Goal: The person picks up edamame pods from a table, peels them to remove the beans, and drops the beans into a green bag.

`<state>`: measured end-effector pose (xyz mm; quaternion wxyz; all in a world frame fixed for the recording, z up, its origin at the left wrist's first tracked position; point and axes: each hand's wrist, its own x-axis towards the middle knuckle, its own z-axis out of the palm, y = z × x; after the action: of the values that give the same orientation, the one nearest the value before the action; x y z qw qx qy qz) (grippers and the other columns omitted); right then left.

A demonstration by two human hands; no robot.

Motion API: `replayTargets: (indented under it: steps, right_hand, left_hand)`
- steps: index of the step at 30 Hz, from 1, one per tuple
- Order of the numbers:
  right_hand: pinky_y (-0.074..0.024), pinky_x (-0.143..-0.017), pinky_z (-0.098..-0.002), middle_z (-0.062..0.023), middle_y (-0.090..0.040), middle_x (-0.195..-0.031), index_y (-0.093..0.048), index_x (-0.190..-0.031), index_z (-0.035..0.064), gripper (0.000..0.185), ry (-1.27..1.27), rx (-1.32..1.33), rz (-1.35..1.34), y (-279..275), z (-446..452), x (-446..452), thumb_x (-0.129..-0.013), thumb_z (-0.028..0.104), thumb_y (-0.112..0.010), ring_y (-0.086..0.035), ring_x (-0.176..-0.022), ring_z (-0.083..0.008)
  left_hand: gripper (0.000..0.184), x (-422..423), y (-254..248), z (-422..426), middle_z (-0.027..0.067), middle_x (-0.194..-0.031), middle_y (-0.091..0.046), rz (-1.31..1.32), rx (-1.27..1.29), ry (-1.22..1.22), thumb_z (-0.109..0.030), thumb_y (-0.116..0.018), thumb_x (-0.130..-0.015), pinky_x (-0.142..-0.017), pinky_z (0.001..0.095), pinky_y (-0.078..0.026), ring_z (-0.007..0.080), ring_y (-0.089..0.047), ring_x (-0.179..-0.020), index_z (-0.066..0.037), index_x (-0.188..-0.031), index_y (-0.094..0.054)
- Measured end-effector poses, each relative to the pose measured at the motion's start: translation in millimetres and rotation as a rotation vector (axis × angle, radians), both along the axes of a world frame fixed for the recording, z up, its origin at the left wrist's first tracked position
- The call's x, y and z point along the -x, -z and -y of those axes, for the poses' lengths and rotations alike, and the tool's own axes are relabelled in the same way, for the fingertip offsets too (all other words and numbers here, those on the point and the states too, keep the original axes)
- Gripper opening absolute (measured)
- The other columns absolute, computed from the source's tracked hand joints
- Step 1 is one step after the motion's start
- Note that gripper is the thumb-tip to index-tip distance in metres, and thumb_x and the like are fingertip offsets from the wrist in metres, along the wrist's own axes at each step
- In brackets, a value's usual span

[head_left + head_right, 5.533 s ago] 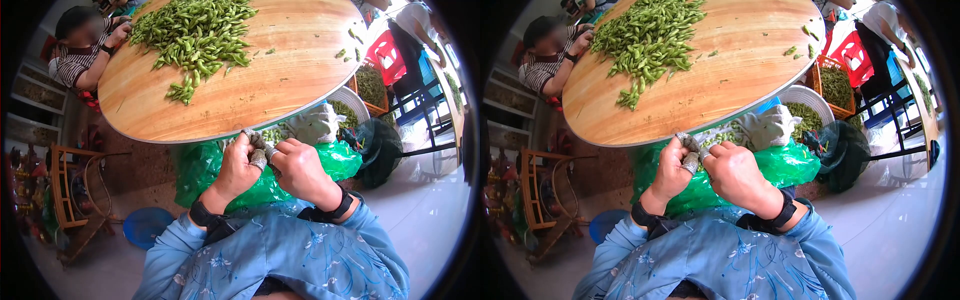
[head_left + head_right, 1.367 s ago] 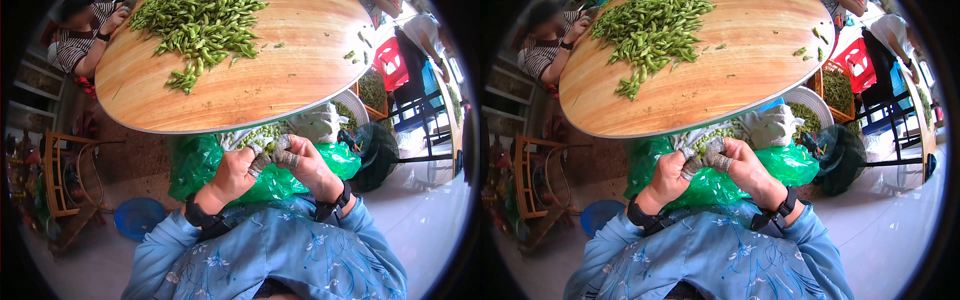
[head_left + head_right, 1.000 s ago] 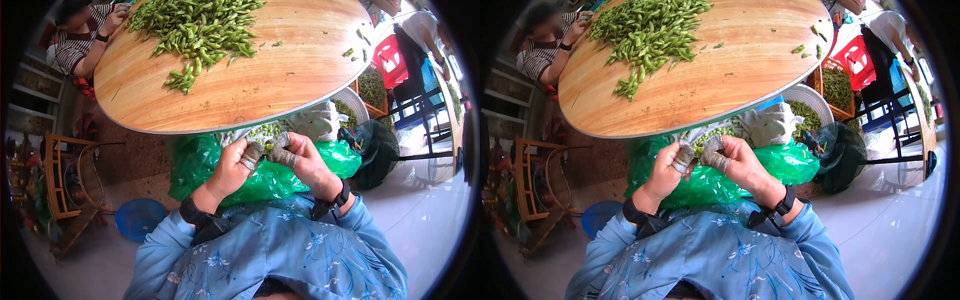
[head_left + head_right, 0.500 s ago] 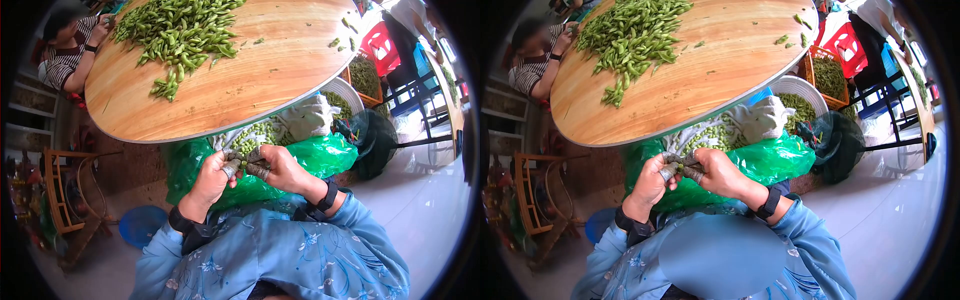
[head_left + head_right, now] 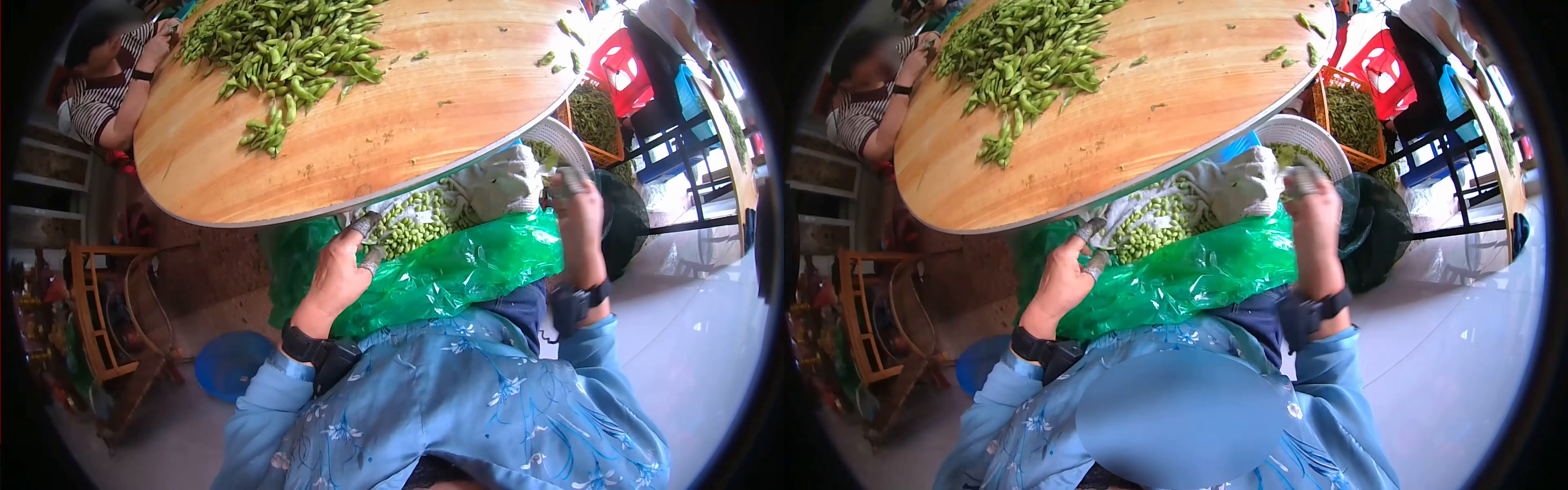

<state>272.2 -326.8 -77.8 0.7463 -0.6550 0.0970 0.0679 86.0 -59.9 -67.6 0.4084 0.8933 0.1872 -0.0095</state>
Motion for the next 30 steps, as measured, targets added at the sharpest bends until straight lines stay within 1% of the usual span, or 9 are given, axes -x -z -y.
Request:
replayTargets:
  steps: [2, 4, 8, 12, 13, 14, 16, 23, 30]
  right_hand:
    - [-0.0391, -0.049, -0.0183, -0.0047, -0.058, -0.078, -0.054, -0.095, 0.0051, 0.018, 0.114, -0.379, -0.239, 31, 52, -31, -0.080, 0.016, -0.053, -0.053, -0.060, -0.0099]
    - [-0.0364, -0.048, -0.0164, -0.0030, -0.057, -0.074, -0.056, -0.095, 0.0042, 0.020, 0.067, -0.332, -0.184, 24, 55, -28, -0.080, 0.017, -0.054, -0.051, -0.059, -0.0082]
    - [-0.0338, -0.050, -0.0182, 0.0033, -0.054, -0.070, -0.060, -0.092, 0.0015, 0.018, -0.359, 0.307, 0.141, 4, 13, 0, -0.080, 0.014, -0.055, -0.044, -0.059, -0.0038]
    - [-0.0402, -0.055, -0.0243, -0.0011, -0.057, -0.068, -0.059, -0.087, -0.0025, 0.013, -0.754, 0.528, 0.336, 20, -37, 13, -0.076, 0.003, -0.053, -0.047, -0.064, -0.0064]
    - [-0.0418, -0.055, -0.0274, -0.0083, -0.059, -0.067, -0.058, -0.084, -0.0029, 0.012, -0.779, 0.440, 0.314, 16, -51, 23, -0.074, 0.003, -0.054, -0.052, -0.061, -0.0124]
    - [-0.0441, -0.059, -0.0327, -0.0169, -0.058, -0.069, -0.057, -0.082, -0.0021, 0.013, -0.885, 0.709, 0.361, 36, -54, 19, -0.070, 0.003, -0.055, -0.057, -0.063, -0.0249]
    - [-0.0445, -0.061, -0.0388, -0.0202, -0.055, -0.070, -0.056, -0.079, -0.0009, 0.014, -0.979, 0.639, 0.501, 8, -75, 35, -0.068, 0.006, -0.055, -0.055, -0.067, -0.0356]
    - [-0.0442, -0.064, -0.0406, -0.0169, -0.058, -0.075, -0.059, -0.080, 0.0060, 0.016, -1.742, 1.005, 0.550, 72, -91, 72, -0.069, 0.016, -0.052, -0.055, -0.074, -0.0341]
    - [-0.0444, -0.065, -0.0414, -0.0165, -0.059, -0.079, -0.059, -0.091, 0.0084, 0.024, -1.805, 1.002, 0.543, 61, -95, 64, -0.069, 0.013, -0.053, -0.056, -0.075, -0.0339]
  left_hand:
    - [0.043, 2, 7, -6, 0.0090, -0.078, -0.058, 0.202, -0.220, 0.112, -0.004, -0.060, -0.072, -0.050, 0.0260, -0.042, 0.0118, -0.053, -0.060, -0.009, -0.113, -0.050]
    - [0.035, 3, 6, -7, 0.0130, -0.080, -0.059, 0.132, -0.134, 0.050, -0.004, -0.058, -0.073, -0.054, 0.0281, -0.044, 0.0173, -0.055, -0.060, -0.006, -0.108, -0.053]
    - [0.018, 4, 8, -11, 0.0153, -0.082, -0.060, 0.114, -0.109, 0.033, -0.004, -0.055, -0.075, -0.063, 0.0298, -0.045, 0.0235, -0.059, -0.070, -0.002, -0.093, -0.059]
    - [0.019, 9, 15, 5, 0.0146, -0.082, -0.059, 0.060, -0.077, 0.324, -0.017, -0.055, -0.077, -0.067, 0.0372, -0.044, 0.0303, -0.056, -0.077, -0.002, -0.088, -0.059]
    - [0.018, 12, 24, 5, 0.0142, -0.078, -0.058, -0.058, -0.052, 0.424, -0.018, -0.056, -0.076, -0.065, 0.0391, -0.043, 0.0318, -0.055, -0.075, -0.003, -0.085, -0.059]
    - [0.017, 16, 32, 4, 0.0139, -0.075, -0.057, -0.174, -0.022, 0.525, -0.019, -0.056, -0.074, -0.062, 0.0411, -0.042, 0.0334, -0.054, -0.073, -0.004, -0.081, -0.059]
    - [0.016, 24, 40, 5, 0.0136, -0.075, -0.057, -0.091, 0.007, 0.560, -0.019, -0.056, -0.073, -0.061, 0.0410, -0.042, 0.0334, -0.054, -0.072, -0.004, -0.078, -0.059]
    - [0.012, 28, 36, 2, 0.0136, -0.076, -0.057, -0.071, 0.123, 0.591, -0.013, -0.055, -0.070, -0.063, 0.0406, -0.043, 0.0328, -0.054, -0.073, -0.002, -0.074, -0.058]
    - [0.011, 30, 38, 1, 0.0142, -0.077, -0.058, -0.064, 0.124, 0.584, -0.011, -0.054, -0.068, -0.064, 0.0399, -0.043, 0.0331, -0.054, -0.073, -0.001, -0.074, -0.058]
